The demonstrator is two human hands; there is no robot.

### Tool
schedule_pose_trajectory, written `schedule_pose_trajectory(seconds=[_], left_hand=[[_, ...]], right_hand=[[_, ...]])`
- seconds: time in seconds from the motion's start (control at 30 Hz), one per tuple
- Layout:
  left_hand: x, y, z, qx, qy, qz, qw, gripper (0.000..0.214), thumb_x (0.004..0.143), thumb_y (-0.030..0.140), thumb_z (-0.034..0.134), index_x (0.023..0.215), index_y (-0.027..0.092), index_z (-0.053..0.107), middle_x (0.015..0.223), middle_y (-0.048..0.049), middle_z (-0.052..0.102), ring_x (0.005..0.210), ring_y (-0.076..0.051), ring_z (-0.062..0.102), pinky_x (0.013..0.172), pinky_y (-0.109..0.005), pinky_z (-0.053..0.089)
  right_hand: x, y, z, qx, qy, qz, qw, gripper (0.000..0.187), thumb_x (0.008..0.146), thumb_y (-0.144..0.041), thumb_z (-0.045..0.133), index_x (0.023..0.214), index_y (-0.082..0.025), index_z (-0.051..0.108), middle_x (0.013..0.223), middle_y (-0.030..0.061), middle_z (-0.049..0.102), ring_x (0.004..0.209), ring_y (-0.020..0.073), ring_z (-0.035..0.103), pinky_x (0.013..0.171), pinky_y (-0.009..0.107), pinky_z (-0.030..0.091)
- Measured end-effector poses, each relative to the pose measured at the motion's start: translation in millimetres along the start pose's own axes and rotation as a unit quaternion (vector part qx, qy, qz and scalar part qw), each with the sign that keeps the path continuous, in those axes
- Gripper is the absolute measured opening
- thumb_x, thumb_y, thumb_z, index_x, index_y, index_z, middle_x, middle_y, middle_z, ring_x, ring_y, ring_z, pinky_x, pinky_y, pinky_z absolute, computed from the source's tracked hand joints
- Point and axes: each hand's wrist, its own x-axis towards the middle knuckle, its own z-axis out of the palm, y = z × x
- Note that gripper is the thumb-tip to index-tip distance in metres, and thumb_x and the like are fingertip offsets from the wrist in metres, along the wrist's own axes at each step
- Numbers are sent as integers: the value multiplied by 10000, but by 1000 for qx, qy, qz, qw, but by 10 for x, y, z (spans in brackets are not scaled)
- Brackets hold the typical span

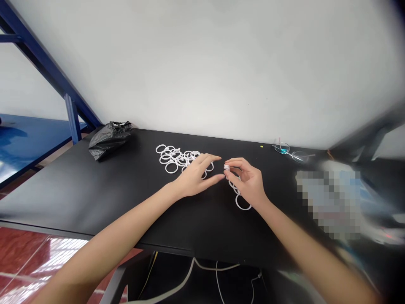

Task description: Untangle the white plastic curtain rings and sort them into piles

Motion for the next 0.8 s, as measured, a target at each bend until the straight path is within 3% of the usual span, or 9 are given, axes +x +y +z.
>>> schedule_pose_trajectory(seconds=[0.1, 0.17, 0.3, 0.5, 0.63, 0.8], left_hand=[[-9, 59, 74, -147, -48, -28, 988, 564, 840, 326, 715, 1328, 201, 462, 1249, -112, 624, 1092, -213, 633, 965, -367, 519], [-1, 85, 96, -213, -46, -56, 974, 542, 830, 278, 726, 1310, 197, 487, 1203, -105, 654, 1067, -207, 655, 970, -369, 526], [36, 77, 37, -283, -46, -120, 950, 497, 808, 258, 733, 1267, 176, 560, 1174, -103, 668, 986, -194, 681, 959, -390, 536], [100, -41, -160, -363, -70, -211, 905, 460, 686, 272, 822, 1107, 152, 681, 1085, -97, 684, 828, -158, 643, 825, -380, 567], [107, -79, -223, -399, -79, -210, 889, 446, 646, 231, 843, 1062, 154, 703, 991, -68, 692, 785, -135, 616, 797, -363, 560], [96, -105, -228, -398, -88, -194, 892, 441, 639, 221, 845, 1052, 150, 708, 912, -40, 678, 787, -130, 604, 814, -367, 557]], right_hand=[[-2, -35, 34, 77, 16, 33, 996, 37, 826, -242, 713, 861, -234, 700, 956, 43, 654, 919, 195, 663, 818, 361, 588], [-6, -64, 47, 91, 19, 44, 995, 51, 823, -270, 723, 843, -229, 698, 953, 44, 675, 913, 197, 677, 837, 373, 591], [4, -106, 22, 63, 18, 41, 997, 102, 818, -333, 730, 844, -235, 714, 990, 59, 692, 953, 221, 681, 874, 403, 587], [39, -108, -83, 20, -35, 65, 997, 112, 833, -343, 713, 872, -247, 758, 858, 38, 692, 772, 182, 667, 708, 348, 605], [34, -121, -110, 26, -68, 60, 996, 94, 844, -311, 705, 871, -247, 770, 832, 32, 708, 759, 178, 672, 691, 337, 597], [21, -126, -96, 20, -66, 43, 997, 87, 849, -305, 703, 865, -249, 767, 847, 36, 719, 779, 187, 686, 715, 344, 583]])
